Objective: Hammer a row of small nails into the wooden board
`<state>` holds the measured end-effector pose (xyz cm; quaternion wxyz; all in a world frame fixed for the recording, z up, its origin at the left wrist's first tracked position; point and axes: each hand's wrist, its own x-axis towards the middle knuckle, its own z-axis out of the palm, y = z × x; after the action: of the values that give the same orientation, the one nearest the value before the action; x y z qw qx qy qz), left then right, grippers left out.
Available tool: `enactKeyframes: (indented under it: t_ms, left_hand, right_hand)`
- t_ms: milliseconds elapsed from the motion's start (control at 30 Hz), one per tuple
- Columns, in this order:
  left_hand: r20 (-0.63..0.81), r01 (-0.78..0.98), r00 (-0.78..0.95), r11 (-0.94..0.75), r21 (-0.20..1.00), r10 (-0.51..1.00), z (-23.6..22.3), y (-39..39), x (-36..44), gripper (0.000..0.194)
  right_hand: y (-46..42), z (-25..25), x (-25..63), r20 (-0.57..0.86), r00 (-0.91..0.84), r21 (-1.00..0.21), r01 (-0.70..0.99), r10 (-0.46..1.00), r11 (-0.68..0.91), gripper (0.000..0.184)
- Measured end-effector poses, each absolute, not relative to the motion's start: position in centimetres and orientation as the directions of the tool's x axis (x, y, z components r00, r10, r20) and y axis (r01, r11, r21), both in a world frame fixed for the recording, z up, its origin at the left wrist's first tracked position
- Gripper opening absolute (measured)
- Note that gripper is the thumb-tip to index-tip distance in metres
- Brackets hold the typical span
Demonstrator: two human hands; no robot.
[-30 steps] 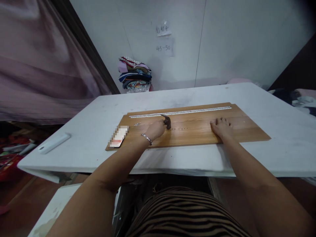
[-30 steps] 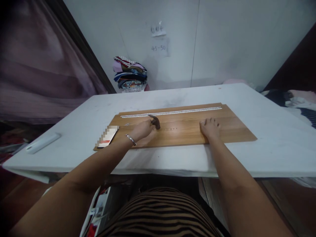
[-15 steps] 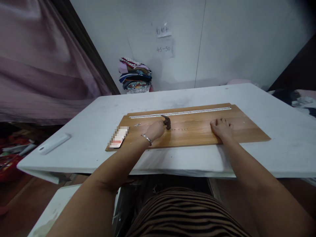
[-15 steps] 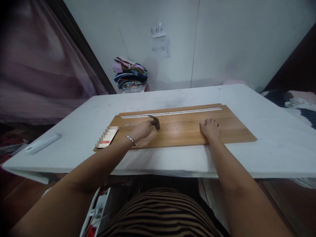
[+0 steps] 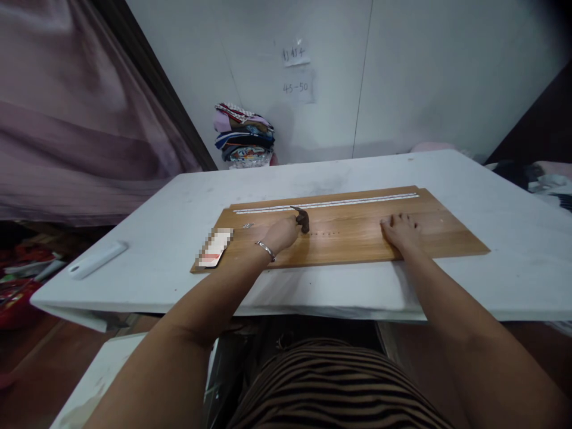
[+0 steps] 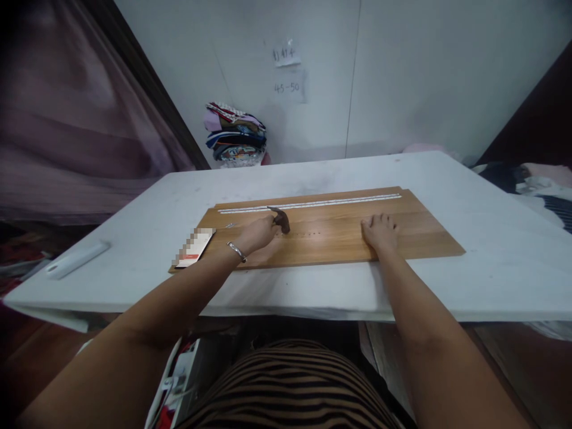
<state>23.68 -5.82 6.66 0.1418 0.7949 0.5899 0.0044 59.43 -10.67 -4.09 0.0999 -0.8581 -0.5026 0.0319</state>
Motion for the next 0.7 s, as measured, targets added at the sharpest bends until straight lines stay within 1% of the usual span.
enactKeyframes:
  t_ms: [267,500,700]
  left_hand:
    - [-0.171,0.925,0.341,-0.298,0.234,0.924,6.68,-5.77,23.74,0.034]
    - [-0.162,0.93,0.322,-0.279,0.24,0.933,6.74,-5.62,23.76,0.035]
    - [-0.178,0.945,0.3,-0.267,0.189,0.937,6.39,-5.76,23.81,0.036]
  right_hand:
    - [-10.75,-3.79,59.23,0.046,0.495,-0.202,0.855,0.868,-0.477,0.063]
    - [-10.68,-4.15,59.45,0.045,0.492,-0.203,0.857,0.87,-0.474,0.062]
    - [-10.51,-4.31,59.62,0.038,0.492,-0.196,0.857,0.87,-0.476,0.063]
